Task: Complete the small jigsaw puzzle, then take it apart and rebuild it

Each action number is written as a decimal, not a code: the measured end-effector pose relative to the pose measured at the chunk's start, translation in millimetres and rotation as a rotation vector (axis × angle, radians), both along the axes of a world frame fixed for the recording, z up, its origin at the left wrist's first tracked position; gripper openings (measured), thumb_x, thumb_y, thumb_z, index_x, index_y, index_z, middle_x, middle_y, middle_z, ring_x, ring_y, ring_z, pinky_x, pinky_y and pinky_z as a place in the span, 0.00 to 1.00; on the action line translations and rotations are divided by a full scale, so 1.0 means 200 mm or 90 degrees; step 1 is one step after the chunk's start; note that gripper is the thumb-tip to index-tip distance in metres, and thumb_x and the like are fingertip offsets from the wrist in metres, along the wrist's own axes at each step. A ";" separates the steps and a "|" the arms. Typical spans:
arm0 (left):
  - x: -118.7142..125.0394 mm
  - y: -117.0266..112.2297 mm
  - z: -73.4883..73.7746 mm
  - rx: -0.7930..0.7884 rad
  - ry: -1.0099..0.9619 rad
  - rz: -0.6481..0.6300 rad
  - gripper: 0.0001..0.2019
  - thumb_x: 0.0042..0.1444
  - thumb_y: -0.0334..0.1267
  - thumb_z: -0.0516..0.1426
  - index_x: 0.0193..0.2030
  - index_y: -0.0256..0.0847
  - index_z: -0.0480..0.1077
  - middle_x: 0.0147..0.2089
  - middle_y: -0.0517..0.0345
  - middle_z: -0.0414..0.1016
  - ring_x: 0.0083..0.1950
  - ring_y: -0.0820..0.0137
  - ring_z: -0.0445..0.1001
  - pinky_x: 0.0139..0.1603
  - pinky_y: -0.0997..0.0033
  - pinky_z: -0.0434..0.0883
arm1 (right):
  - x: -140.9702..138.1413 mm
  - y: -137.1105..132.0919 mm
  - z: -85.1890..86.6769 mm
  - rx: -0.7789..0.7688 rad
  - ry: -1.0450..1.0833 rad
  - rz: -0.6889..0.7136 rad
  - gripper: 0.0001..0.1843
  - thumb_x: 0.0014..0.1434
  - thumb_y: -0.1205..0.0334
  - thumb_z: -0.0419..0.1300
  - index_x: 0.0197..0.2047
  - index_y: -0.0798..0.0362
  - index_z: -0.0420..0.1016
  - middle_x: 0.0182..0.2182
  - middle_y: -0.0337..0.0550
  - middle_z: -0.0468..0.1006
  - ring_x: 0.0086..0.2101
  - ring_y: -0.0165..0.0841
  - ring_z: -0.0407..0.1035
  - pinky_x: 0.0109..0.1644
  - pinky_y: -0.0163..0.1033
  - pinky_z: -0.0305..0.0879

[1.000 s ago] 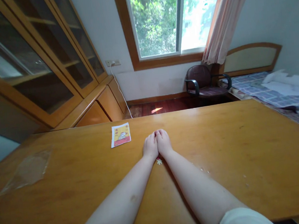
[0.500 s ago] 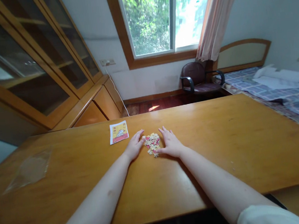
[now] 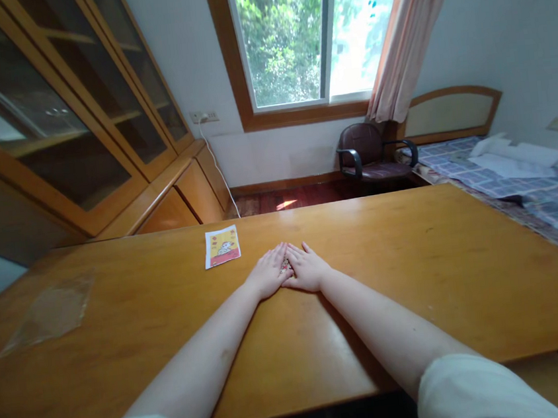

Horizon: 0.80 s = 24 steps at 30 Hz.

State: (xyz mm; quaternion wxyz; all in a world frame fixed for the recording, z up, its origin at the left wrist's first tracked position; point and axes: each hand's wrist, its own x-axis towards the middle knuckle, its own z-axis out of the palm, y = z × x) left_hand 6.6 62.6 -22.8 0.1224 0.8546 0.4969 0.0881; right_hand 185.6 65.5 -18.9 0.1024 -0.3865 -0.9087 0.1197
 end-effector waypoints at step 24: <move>-0.25 -0.32 0.01 0.028 0.051 0.246 0.42 0.59 0.59 0.45 0.71 0.31 0.41 0.74 0.43 0.39 0.74 0.58 0.39 0.72 0.53 0.41 | 0.27 -0.18 -0.06 0.055 -0.016 -0.231 0.58 0.52 0.31 0.53 0.71 0.63 0.41 0.68 0.60 0.45 0.67 0.47 0.37 0.69 0.56 0.32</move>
